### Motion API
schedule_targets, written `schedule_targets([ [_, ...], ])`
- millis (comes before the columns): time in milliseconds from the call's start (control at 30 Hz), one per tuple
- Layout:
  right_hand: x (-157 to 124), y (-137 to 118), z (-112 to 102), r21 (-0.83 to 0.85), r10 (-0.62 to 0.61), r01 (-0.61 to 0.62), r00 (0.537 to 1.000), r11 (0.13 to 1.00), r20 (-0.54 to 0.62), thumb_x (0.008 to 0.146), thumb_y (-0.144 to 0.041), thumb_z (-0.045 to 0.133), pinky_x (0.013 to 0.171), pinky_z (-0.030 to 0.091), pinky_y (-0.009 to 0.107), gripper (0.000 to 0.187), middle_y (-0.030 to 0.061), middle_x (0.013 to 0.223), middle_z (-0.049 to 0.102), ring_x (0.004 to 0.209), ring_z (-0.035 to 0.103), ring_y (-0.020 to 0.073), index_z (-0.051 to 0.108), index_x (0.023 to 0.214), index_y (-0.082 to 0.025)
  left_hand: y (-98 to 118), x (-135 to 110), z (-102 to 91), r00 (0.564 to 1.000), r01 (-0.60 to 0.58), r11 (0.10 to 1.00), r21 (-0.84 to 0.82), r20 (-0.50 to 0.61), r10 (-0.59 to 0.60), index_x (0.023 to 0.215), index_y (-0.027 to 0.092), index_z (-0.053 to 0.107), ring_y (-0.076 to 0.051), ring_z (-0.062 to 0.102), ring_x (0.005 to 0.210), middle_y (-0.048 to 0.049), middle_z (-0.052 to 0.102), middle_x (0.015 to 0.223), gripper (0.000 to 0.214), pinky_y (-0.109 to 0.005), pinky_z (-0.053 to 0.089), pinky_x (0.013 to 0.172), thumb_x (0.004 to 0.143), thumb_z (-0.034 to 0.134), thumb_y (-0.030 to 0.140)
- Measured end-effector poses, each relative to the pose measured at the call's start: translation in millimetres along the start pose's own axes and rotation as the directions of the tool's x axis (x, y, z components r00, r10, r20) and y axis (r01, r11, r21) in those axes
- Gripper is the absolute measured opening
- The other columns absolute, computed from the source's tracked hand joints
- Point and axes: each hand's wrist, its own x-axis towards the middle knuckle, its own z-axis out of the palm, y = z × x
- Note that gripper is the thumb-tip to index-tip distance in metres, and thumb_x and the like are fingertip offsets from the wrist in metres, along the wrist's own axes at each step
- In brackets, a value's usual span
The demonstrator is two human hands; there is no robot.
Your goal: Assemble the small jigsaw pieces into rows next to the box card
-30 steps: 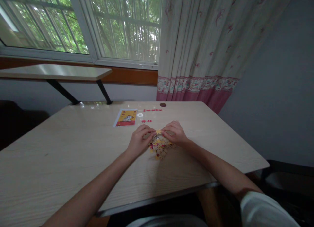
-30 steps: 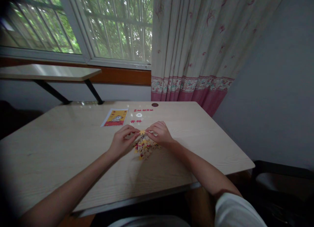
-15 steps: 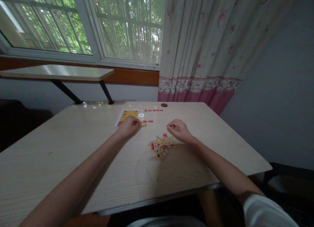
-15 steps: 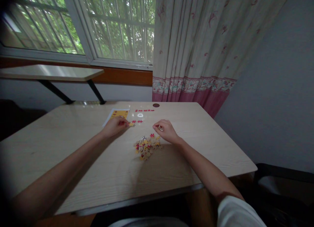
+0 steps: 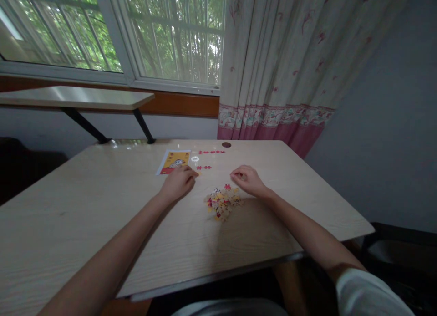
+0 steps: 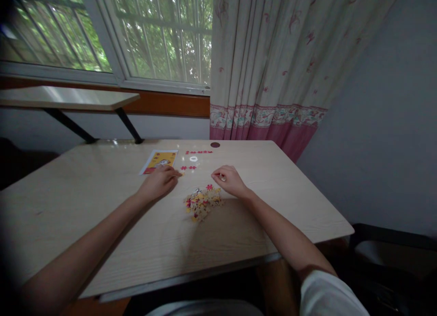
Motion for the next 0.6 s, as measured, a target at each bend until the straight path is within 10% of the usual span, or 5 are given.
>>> schedule_targets([
  [600,-2,9,12,0.093,-0.071,0.051,0.971,0.994,0.230,0.084,-0.024,0.051,0.079,0.043,0.029,0.020,0.0068,0.088,0.065,0.085,0.057,0.0148,0.066,0.097,-0.018,31,-7,3.9,1.000,0.020,0.991,0.131,-0.002,-0.020,0.096,0.016,0.063,-0.027,0.050,0.089,-0.0125,0.061,0.095,0.029,-0.037,0.042,0.075,0.085,0.036,0.019],
])
